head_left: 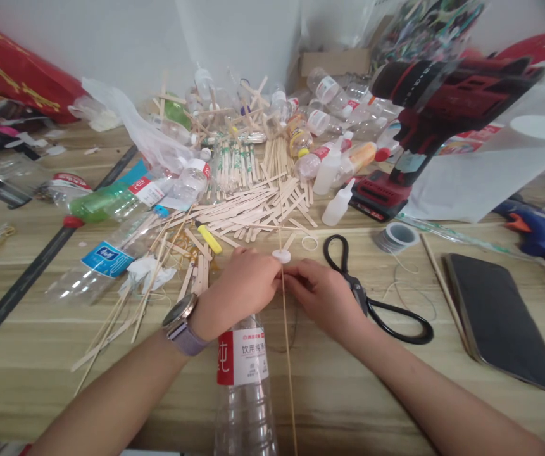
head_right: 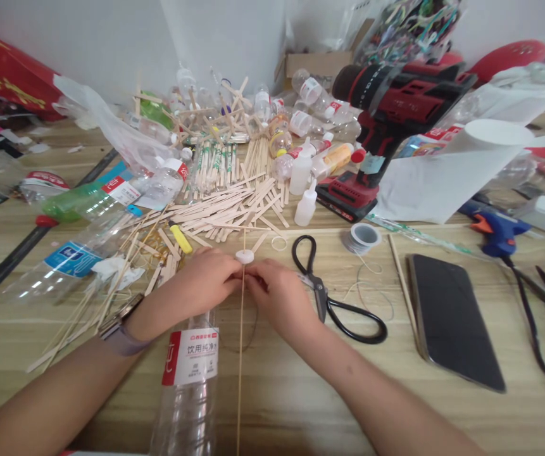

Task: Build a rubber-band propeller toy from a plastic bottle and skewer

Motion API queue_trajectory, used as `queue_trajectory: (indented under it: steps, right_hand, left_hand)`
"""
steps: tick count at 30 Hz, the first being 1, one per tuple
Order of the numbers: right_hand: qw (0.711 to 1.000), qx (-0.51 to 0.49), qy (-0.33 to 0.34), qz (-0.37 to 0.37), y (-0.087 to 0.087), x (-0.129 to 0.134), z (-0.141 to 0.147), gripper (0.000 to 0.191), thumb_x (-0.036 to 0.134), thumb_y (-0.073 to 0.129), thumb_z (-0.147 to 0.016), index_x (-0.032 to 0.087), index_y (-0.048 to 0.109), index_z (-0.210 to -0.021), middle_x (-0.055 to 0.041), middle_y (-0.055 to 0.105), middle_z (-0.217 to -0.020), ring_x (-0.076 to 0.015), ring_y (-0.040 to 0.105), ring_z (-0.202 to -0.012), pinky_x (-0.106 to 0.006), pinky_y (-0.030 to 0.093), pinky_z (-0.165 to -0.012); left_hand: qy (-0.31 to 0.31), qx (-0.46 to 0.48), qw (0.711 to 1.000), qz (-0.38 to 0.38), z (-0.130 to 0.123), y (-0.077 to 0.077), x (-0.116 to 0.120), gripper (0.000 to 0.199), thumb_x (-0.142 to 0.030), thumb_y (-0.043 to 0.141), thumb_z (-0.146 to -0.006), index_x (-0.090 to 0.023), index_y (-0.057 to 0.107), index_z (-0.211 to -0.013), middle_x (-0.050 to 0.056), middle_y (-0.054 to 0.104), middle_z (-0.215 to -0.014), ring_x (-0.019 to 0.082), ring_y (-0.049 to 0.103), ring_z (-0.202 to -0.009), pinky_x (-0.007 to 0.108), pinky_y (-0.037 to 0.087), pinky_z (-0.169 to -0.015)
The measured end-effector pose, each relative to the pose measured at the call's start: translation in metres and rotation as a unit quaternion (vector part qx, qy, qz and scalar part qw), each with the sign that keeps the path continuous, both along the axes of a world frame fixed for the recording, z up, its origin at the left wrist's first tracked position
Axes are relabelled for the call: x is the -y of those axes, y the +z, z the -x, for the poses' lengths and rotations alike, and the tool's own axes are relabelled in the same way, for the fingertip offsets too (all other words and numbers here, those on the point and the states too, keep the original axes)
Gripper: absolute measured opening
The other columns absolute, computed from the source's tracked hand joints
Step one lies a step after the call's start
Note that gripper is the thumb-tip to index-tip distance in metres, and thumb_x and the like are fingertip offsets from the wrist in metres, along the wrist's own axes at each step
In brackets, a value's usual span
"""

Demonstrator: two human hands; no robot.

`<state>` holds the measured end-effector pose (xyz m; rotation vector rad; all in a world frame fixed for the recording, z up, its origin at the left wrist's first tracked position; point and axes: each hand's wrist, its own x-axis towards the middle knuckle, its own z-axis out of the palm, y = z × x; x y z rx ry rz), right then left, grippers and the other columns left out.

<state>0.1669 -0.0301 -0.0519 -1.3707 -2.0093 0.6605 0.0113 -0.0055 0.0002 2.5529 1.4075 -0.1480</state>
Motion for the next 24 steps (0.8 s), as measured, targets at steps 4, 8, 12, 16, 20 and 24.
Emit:
queue_trajectory:
  steps: [4,8,12,16,20,24]
  right_hand:
    - [0.999,0.026,-0.014,-0.018,0.001,0.002,0.001,0.013,0.009,0.062,-0.080,0.017,0.070,-0.074,-0.0029,0.065,-0.069,-0.0179,0.059,-0.063,-0.027,0.039,-0.056]
    - [0.999,0.023,-0.008,-0.022,0.003,0.002,0.000,0.015,0.007,0.061,-0.081,0.018,0.071,-0.077,-0.0020,0.066,-0.071,-0.0170,0.061,-0.065,-0.026,0.042,-0.058]
    - [1.000,0.017,0.005,-0.018,0.006,0.002,-0.002,0.022,0.003,0.060,-0.083,0.019,0.073,-0.087,-0.0020,0.071,-0.079,-0.0166,0.066,-0.073,-0.025,0.047,-0.065]
    - [0.999,0.035,0.015,-0.019,0.010,0.001,-0.003,0.023,0.001,0.060,-0.082,0.019,0.075,-0.086,-0.0019,0.070,-0.077,-0.0159,0.065,-0.070,-0.024,0.046,-0.063]
    - [0.997,0.073,0.020,-0.024,0.014,0.000,-0.003,0.020,0.004,0.060,-0.083,0.018,0.074,-0.084,-0.0023,0.066,-0.071,-0.0172,0.062,-0.069,-0.026,0.042,-0.062]
    - [0.994,0.102,0.024,-0.029,0.017,-0.003,-0.001,0.017,0.007,0.061,-0.080,0.017,0.067,-0.068,-0.0009,0.058,-0.062,-0.0162,0.054,-0.061,-0.027,0.035,-0.060]
  left_hand:
    - [-0.006,0.006,1.000,-0.001,0.000,-0.001,0.001,0.023,-0.018,0.052,-0.088,-0.019,0.071,-0.075,0.007,0.076,-0.081,0.027,0.069,-0.084,0.043,0.049,-0.086]
    - [-0.002,0.010,1.000,-0.008,0.000,0.000,0.002,0.024,-0.022,0.051,-0.090,-0.018,0.072,-0.080,0.009,0.076,-0.083,0.028,0.069,-0.086,0.045,0.049,-0.088]
    - [0.000,0.005,1.000,-0.014,0.000,-0.001,0.003,0.020,-0.021,0.053,-0.089,-0.018,0.073,-0.086,0.009,0.076,-0.086,0.028,0.068,-0.090,0.047,0.047,-0.092]
    - [-0.004,-0.003,1.000,-0.021,0.000,-0.003,0.003,0.020,-0.019,0.054,-0.088,-0.019,0.072,-0.081,0.008,0.075,-0.083,0.027,0.068,-0.088,0.046,0.046,-0.092]
    - [-0.009,-0.005,0.999,-0.031,-0.001,-0.003,0.003,0.021,-0.016,0.052,-0.087,-0.019,0.072,-0.080,0.009,0.075,-0.080,0.027,0.067,-0.085,0.047,0.046,-0.092]
    - [-0.019,-0.010,0.999,-0.033,-0.002,-0.002,0.003,0.022,-0.009,0.052,-0.082,-0.018,0.071,-0.075,0.009,0.074,-0.081,0.027,0.066,-0.089,0.046,0.044,-0.094]
